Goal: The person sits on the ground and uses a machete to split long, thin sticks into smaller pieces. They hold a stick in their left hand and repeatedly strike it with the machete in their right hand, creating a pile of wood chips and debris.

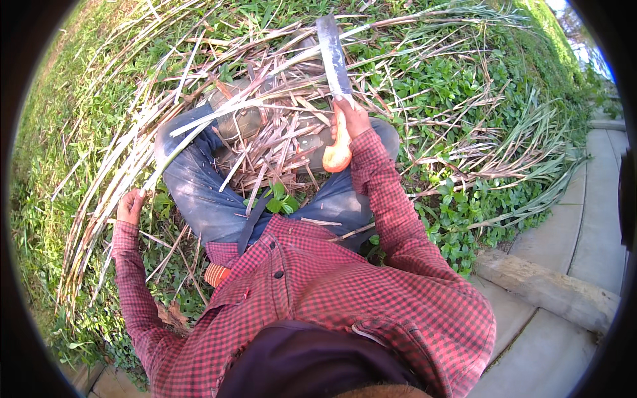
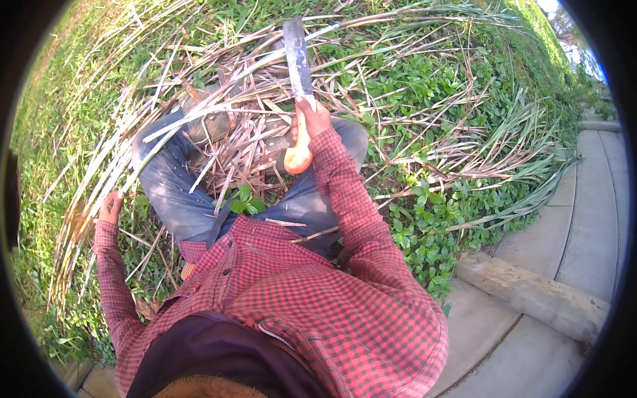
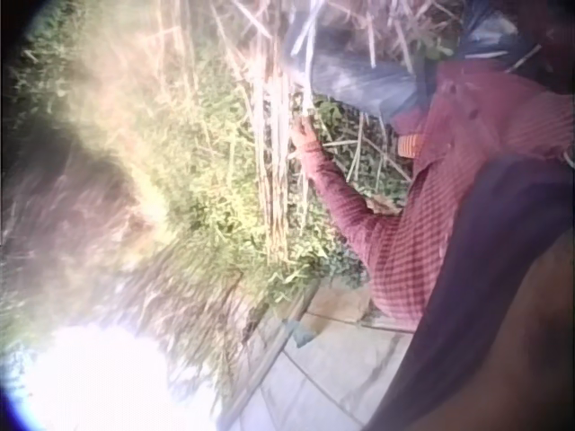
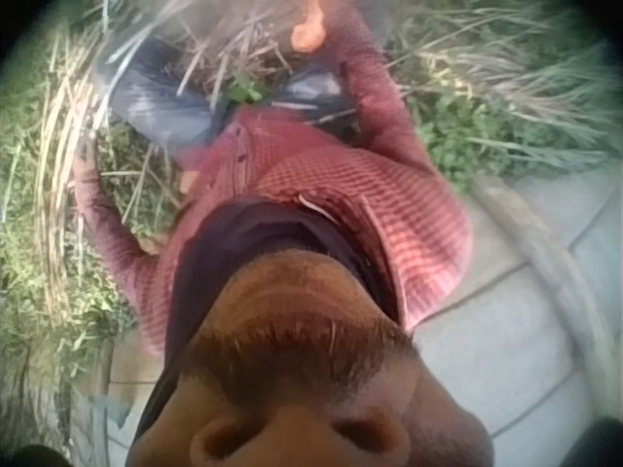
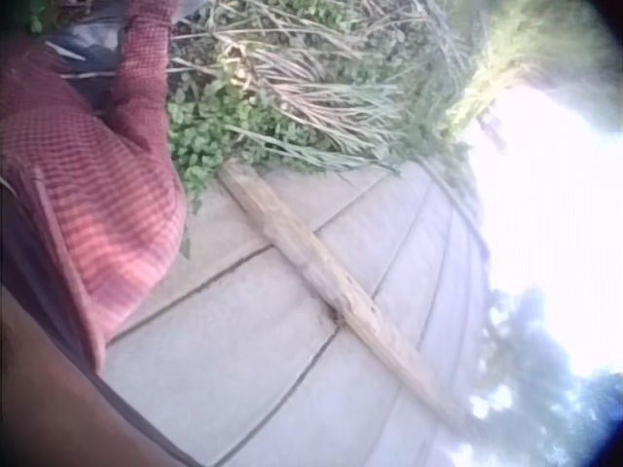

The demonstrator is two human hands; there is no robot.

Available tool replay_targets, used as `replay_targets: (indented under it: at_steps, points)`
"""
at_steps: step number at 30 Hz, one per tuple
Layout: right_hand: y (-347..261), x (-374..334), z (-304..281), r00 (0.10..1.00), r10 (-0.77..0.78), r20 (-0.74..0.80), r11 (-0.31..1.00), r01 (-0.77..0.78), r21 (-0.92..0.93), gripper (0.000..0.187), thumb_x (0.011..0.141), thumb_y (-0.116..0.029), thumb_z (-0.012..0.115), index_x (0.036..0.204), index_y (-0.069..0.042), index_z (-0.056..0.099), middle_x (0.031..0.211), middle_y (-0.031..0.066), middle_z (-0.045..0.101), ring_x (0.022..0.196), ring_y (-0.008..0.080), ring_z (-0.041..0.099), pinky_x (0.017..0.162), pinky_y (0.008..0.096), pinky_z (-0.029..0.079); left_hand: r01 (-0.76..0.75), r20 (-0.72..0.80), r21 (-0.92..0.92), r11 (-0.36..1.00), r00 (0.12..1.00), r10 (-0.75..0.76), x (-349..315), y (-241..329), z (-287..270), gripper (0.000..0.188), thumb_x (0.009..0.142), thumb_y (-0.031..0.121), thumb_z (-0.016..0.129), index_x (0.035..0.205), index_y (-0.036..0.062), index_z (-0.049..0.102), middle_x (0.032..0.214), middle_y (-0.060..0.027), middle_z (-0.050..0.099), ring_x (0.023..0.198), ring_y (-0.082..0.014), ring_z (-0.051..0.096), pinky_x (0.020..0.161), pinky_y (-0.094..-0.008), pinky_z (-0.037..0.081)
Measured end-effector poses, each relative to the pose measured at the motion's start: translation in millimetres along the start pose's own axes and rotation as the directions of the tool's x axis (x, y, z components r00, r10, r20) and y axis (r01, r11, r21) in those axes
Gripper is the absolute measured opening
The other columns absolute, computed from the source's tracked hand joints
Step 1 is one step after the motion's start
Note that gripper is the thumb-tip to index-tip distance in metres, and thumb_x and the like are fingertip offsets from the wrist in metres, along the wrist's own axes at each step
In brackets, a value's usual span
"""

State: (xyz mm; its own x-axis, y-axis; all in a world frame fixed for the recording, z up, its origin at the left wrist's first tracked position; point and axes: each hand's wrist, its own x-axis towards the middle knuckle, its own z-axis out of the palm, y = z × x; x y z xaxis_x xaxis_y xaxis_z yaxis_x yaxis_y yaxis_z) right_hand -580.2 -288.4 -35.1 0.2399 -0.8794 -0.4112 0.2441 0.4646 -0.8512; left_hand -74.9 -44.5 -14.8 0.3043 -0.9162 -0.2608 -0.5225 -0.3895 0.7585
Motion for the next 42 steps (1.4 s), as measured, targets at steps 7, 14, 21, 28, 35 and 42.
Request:
replay_targets:
  at_steps: [7,14,21,28,35,42]
  points:
    - [-51.3,45.4,-47.2,0.980,-0.023,-0.196,0.999,0.014,-0.047,0.031,0.079,-0.034,0.060,0.089,-0.007,0.048,0.055,0.0073,0.049,0.041,0.0181,0.048,0.038,0.0313,0.043,0.355,0.432,-0.241,0.903,0.873,-0.227,31.4,-14.4,-31.1,0.032,0.086,0.033,0.053,0.063,0.0109,0.050,0.043,0.0051,0.037,0.032,-0.0038,0.028,0.031,-0.0191,0.017]
    - [-0.2,-5.4,16.2,0.964,0.173,0.204,0.976,-0.141,-0.163,0.033,0.080,-0.032,0.060,0.093,-0.004,0.048,0.060,0.0033,0.049,0.043,0.0141,0.049,0.037,0.0268,0.043,0.418,0.508,-0.184,0.890,0.815,-0.278,28.2,-5.8,-37.7,0.039,0.087,0.039,0.047,0.060,0.0107,0.047,0.042,0.0046,0.038,0.030,-0.0060,0.028,0.029,-0.0201,0.019]
    - [26.1,-54.7,66.1,0.927,0.177,0.332,0.964,-0.095,-0.248,0.038,0.081,-0.030,0.060,0.103,-0.002,0.048,0.063,0.0027,0.051,0.047,0.0108,0.051,0.040,0.0260,0.046,0.498,0.468,-0.225,0.838,0.809,-0.356,26.3,3.8,-32.7,0.031,0.089,0.029,0.047,0.065,0.0083,0.049,0.043,0.0030,0.040,0.031,-0.0053,0.030,0.030,-0.0192,0.020]
    - [-25.4,14.8,-36.6,0.981,-0.065,-0.181,0.994,0.081,0.080,0.025,0.082,-0.031,0.056,0.086,-0.008,0.049,0.054,0.0064,0.050,0.038,0.0169,0.048,0.033,0.0296,0.041,0.516,0.490,-0.180,0.838,0.786,-0.378,31.7,-13.6,-29.5,0.046,0.086,0.043,0.046,0.054,0.0104,0.043,0.038,0.0034,0.032,0.027,-0.0073,0.026,0.028,-0.0220,0.018]
    - [-67.7,70.0,-84.4,0.985,0.003,-0.173,1.000,-0.003,-0.001,0.035,0.080,-0.042,0.054,0.093,-0.011,0.045,0.058,0.0043,0.046,0.042,0.0153,0.046,0.037,0.0280,0.039,0.538,0.599,-0.243,0.807,0.738,-0.312,30.6,6.7,-30.2,0.039,0.087,0.039,0.045,0.063,0.0081,0.045,0.042,0.0028,0.032,0.032,-0.0078,0.026,0.031,-0.0219,0.020]
    - [-47.0,48.9,-42.6,0.977,0.153,0.151,0.986,-0.141,-0.089,0.033,0.079,-0.036,0.060,0.088,-0.007,0.047,0.055,0.0042,0.048,0.040,0.0154,0.048,0.036,0.0289,0.041,0.590,0.628,-0.249,0.768,0.702,-0.335,27.7,7.2,-34.7,0.039,0.088,0.038,0.043,0.063,0.0083,0.043,0.042,0.0029,0.030,0.032,-0.0078,0.025,0.030,-0.0218,0.018]
